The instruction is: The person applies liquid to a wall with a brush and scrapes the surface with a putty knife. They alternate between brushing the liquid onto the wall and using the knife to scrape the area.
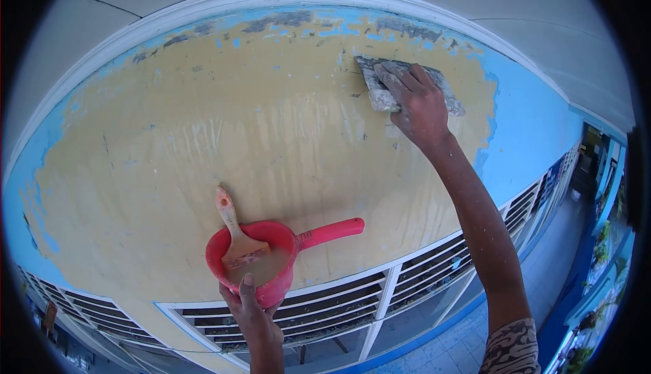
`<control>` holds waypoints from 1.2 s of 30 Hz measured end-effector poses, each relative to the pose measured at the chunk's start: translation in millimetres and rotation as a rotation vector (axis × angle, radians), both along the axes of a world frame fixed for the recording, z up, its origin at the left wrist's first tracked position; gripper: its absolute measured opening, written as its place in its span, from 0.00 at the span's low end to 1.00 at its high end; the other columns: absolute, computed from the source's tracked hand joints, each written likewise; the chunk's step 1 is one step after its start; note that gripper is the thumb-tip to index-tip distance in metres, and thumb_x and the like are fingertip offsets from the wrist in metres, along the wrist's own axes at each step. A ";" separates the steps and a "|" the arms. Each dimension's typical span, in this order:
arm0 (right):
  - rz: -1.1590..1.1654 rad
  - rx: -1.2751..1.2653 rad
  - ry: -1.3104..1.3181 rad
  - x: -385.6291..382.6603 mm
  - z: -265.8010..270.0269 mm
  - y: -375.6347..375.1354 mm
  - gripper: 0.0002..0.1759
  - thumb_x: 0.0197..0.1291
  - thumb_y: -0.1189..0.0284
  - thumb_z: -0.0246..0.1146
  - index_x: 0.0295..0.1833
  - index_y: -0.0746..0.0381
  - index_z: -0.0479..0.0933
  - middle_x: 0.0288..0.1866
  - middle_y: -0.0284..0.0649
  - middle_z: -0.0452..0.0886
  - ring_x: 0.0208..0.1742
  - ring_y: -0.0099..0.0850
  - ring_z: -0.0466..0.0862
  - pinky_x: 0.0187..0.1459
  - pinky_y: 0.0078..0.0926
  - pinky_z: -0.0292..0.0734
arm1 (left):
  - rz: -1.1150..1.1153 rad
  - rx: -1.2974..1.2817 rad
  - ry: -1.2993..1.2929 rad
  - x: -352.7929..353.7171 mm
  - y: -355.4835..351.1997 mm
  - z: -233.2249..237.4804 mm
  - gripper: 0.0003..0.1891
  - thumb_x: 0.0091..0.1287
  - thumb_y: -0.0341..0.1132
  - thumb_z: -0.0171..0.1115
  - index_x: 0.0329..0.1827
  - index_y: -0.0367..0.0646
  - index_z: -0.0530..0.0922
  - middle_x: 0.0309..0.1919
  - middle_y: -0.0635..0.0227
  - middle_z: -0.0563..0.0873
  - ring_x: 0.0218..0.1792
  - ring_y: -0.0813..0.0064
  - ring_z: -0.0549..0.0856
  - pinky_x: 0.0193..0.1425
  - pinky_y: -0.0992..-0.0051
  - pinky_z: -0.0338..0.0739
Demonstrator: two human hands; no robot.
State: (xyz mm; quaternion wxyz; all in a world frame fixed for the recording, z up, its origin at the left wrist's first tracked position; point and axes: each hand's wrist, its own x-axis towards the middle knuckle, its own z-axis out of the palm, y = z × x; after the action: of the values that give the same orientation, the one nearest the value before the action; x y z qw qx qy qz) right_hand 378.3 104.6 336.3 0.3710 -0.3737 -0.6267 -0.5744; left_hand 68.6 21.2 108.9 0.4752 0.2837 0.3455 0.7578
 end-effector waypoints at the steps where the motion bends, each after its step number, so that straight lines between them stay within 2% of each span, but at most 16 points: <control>1: -0.009 -0.003 0.018 -2.2 -0.5 -0.7 0.45 0.28 0.82 0.69 0.65 0.55 0.79 0.48 0.35 0.83 0.49 0.39 0.78 0.49 0.35 0.82 | -0.009 0.019 -0.019 4.8 0.3 3.5 0.42 0.66 0.45 0.67 0.78 0.48 0.53 0.68 0.51 0.67 0.65 0.51 0.76 0.54 0.53 0.87; 3: -0.011 -0.007 0.037 -6.7 -3.8 -0.6 0.45 0.29 0.82 0.69 0.65 0.56 0.79 0.48 0.35 0.83 0.50 0.39 0.78 0.50 0.35 0.82 | -0.020 0.025 -0.024 13.4 0.8 9.0 0.42 0.65 0.44 0.68 0.78 0.48 0.53 0.68 0.51 0.66 0.65 0.51 0.76 0.54 0.53 0.87; 5: -0.079 0.001 0.053 -10.4 -5.3 0.9 0.38 0.36 0.80 0.71 0.62 0.59 0.80 0.57 0.35 0.82 0.52 0.36 0.78 0.57 0.37 0.79 | -0.045 0.037 -0.018 20.3 -0.6 16.2 0.43 0.65 0.41 0.69 0.78 0.48 0.53 0.68 0.51 0.65 0.66 0.52 0.75 0.57 0.53 0.86; 11: -0.068 0.137 0.086 -17.1 20.1 14.1 0.37 0.38 0.79 0.71 0.62 0.60 0.80 0.57 0.37 0.82 0.54 0.38 0.79 0.58 0.38 0.79 | -0.064 0.015 -0.046 31.9 -1.8 27.2 0.44 0.64 0.43 0.70 0.78 0.48 0.52 0.69 0.51 0.65 0.65 0.52 0.76 0.57 0.52 0.86; 15: -0.047 0.071 0.176 -23.5 30.8 15.1 0.36 0.39 0.79 0.71 0.63 0.60 0.80 0.56 0.37 0.83 0.54 0.38 0.79 0.59 0.38 0.78 | -0.079 0.018 -0.059 30.7 -2.7 27.1 0.45 0.64 0.43 0.71 0.78 0.48 0.52 0.69 0.51 0.65 0.66 0.51 0.75 0.57 0.52 0.86; 17: -0.042 0.125 0.098 -18.9 16.9 19.7 0.35 0.40 0.79 0.70 0.61 0.59 0.80 0.56 0.37 0.83 0.54 0.38 0.80 0.58 0.37 0.79 | -0.075 0.021 -0.061 30.9 -3.2 26.6 0.45 0.64 0.44 0.71 0.78 0.48 0.52 0.69 0.51 0.64 0.66 0.50 0.75 0.57 0.52 0.86; 20: -0.041 0.171 0.059 -8.7 29.6 16.6 0.34 0.40 0.79 0.70 0.60 0.60 0.80 0.55 0.37 0.83 0.54 0.38 0.80 0.57 0.37 0.79 | -0.067 0.031 -0.074 31.9 -1.3 25.1 0.45 0.64 0.44 0.71 0.78 0.48 0.52 0.70 0.51 0.64 0.66 0.50 0.75 0.57 0.52 0.86; 21: -0.035 0.108 0.170 -8.4 39.8 14.5 0.33 0.40 0.79 0.70 0.60 0.60 0.80 0.53 0.38 0.83 0.54 0.38 0.80 0.56 0.37 0.80 | -0.064 0.033 -0.075 32.3 -0.8 24.9 0.45 0.64 0.44 0.71 0.78 0.48 0.52 0.70 0.51 0.64 0.66 0.51 0.75 0.57 0.52 0.86; 22: -0.037 0.107 0.173 -11.9 43.9 13.3 0.33 0.40 0.79 0.70 0.60 0.60 0.80 0.53 0.38 0.83 0.54 0.38 0.80 0.56 0.37 0.80 | -0.066 0.033 -0.072 33.7 -0.3 25.6 0.45 0.64 0.44 0.71 0.78 0.48 0.52 0.70 0.51 0.64 0.66 0.51 0.75 0.57 0.52 0.86; 24: -0.068 0.063 0.202 -18.5 45.1 12.5 0.34 0.40 0.79 0.71 0.60 0.60 0.80 0.52 0.38 0.83 0.55 0.39 0.80 0.56 0.37 0.80 | -0.041 0.038 0.015 36.5 -1.6 25.2 0.49 0.62 0.58 0.69 0.78 0.46 0.51 0.69 0.48 0.65 0.68 0.45 0.72 0.59 0.46 0.83; 28: -0.094 0.108 -0.036 -15.2 23.2 12.8 0.33 0.41 0.76 0.71 0.61 0.62 0.79 0.52 0.38 0.83 0.55 0.39 0.79 0.56 0.38 0.81 | -0.051 0.060 -0.007 37.3 -0.9 23.0 0.48 0.62 0.58 0.69 0.77 0.47 0.52 0.69 0.49 0.65 0.68 0.45 0.72 0.59 0.45 0.83; 30: -0.081 0.096 0.069 -16.6 41.0 11.8 0.34 0.41 0.76 0.72 0.61 0.62 0.79 0.52 0.38 0.83 0.55 0.39 0.79 0.56 0.37 0.81 | -0.070 0.074 -0.128 36.1 -0.4 23.7 0.44 0.65 0.44 0.71 0.78 0.48 0.52 0.69 0.51 0.64 0.67 0.51 0.74 0.59 0.50 0.85; 32: -0.068 0.071 0.165 -21.3 42.6 13.9 0.35 0.40 0.76 0.72 0.62 0.61 0.79 0.52 0.38 0.83 0.54 0.39 0.79 0.56 0.37 0.81 | -0.067 0.064 -0.136 36.7 0.9 25.8 0.44 0.65 0.44 0.71 0.78 0.48 0.53 0.69 0.52 0.64 0.67 0.52 0.74 0.59 0.50 0.84; 36: -0.065 0.139 0.003 -12.4 23.5 17.9 0.33 0.41 0.75 0.72 0.60 0.61 0.80 0.51 0.38 0.83 0.54 0.39 0.79 0.55 0.38 0.82 | -0.075 0.081 -0.145 37.3 0.1 23.2 0.43 0.65 0.45 0.71 0.78 0.48 0.53 0.69 0.52 0.65 0.66 0.52 0.74 0.59 0.50 0.84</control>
State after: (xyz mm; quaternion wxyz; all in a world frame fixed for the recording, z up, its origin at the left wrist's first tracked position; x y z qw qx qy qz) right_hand 365.9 122.5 359.7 0.3780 -0.3684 -0.5723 -0.6276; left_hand 105.8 21.2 132.1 0.5151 0.2597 0.2683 0.7715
